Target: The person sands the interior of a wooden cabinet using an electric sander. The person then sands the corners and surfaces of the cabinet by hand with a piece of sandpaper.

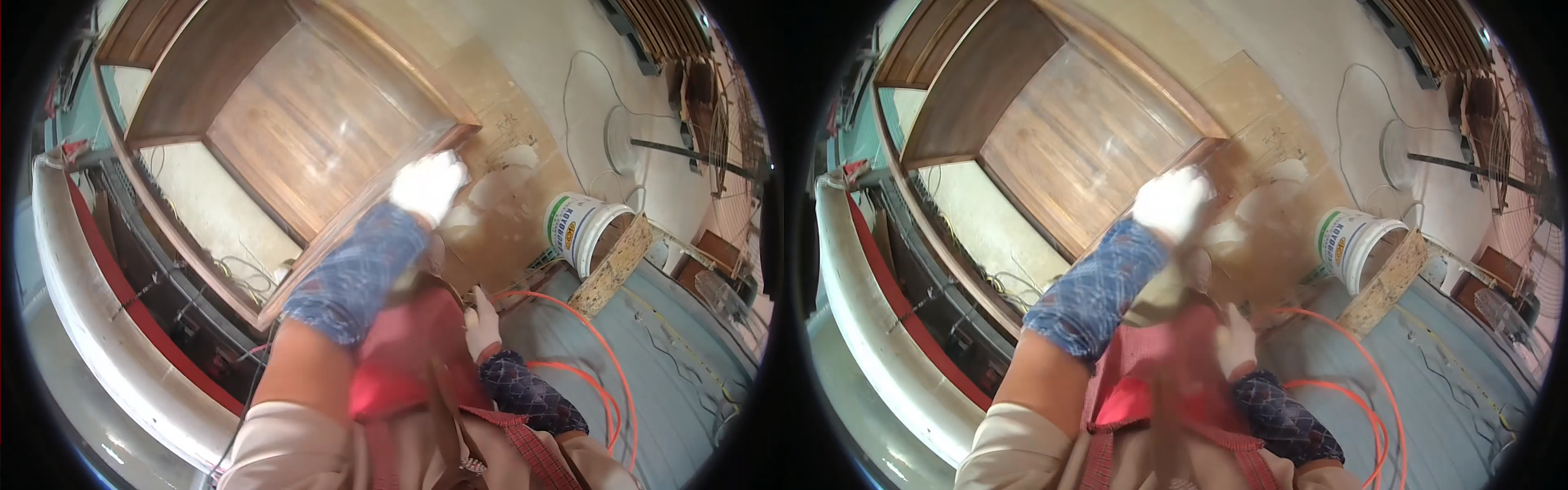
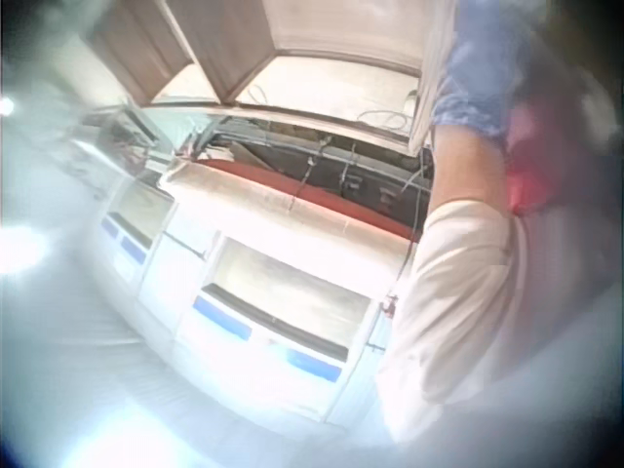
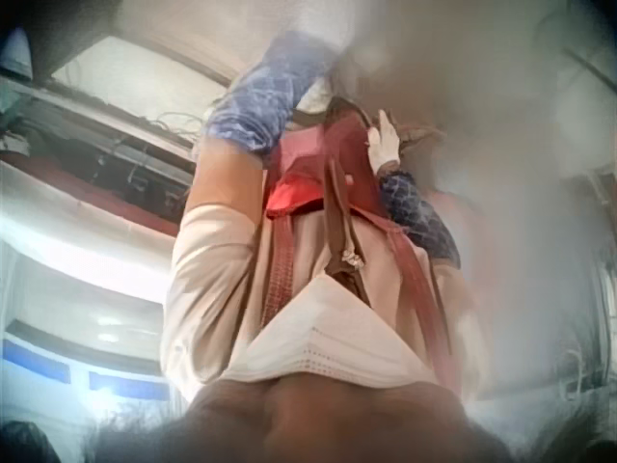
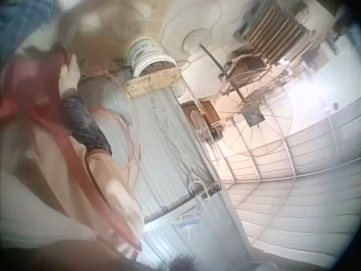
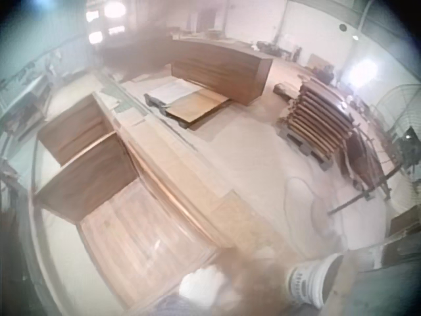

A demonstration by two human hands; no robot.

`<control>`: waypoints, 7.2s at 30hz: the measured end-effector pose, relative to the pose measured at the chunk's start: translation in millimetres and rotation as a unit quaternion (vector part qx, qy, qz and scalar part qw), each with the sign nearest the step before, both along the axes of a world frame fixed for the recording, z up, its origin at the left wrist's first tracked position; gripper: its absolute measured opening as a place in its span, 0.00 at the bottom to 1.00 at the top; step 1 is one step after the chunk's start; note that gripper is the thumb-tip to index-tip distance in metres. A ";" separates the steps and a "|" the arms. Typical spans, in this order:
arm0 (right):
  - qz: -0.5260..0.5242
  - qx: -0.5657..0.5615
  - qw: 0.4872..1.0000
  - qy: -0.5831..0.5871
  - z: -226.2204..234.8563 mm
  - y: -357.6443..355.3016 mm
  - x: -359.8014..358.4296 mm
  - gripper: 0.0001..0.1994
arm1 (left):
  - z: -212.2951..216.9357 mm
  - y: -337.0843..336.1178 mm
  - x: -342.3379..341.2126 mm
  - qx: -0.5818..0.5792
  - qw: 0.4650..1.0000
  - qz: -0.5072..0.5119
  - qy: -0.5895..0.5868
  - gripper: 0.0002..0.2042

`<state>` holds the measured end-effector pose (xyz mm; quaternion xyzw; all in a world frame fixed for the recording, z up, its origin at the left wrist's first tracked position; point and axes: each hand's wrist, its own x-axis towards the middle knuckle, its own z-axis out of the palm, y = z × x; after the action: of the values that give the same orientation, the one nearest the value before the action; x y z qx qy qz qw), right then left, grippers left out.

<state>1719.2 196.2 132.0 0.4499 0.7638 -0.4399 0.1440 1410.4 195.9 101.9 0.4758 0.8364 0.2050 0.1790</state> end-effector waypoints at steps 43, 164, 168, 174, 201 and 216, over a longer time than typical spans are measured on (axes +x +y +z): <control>0.570 0.312 0.735 0.195 -20.5 176.0 -340.4 0.05 | -19.9 -188.6 -7.9 -0.071 0.957 0.282 -0.011 0.08; 0.934 -0.065 -0.037 -0.348 -105.9 86.2 -554.9 0.19 | -43.5 -143.7 3.9 -0.116 0.524 0.839 0.086 0.09; 0.936 -0.144 -0.039 -0.320 -102.3 88.5 -534.2 0.14 | -49.6 -135.0 11.2 -0.136 0.477 0.866 0.061 0.09; 0.939 0.167 -0.159 -0.256 -125.9 84.3 -674.3 0.12 | -47.9 -145.0 13.0 -0.118 0.517 0.845 0.073 0.09; 0.714 0.300 0.434 0.460 -32.2 71.6 -1057.2 0.08 | -44.5 -154.4 -265.3 0.032 0.485 0.868 0.101 0.16; 0.805 0.235 0.424 0.341 -38.6 33.8 -1242.3 0.10 | -43.5 -212.8 -658.9 -0.269 0.541 0.784 -0.140 0.21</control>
<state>476.9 230.0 93.4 -0.5408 0.8386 -0.0443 0.0490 751.4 -16.8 58.4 -0.4751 0.8561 0.0925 0.1813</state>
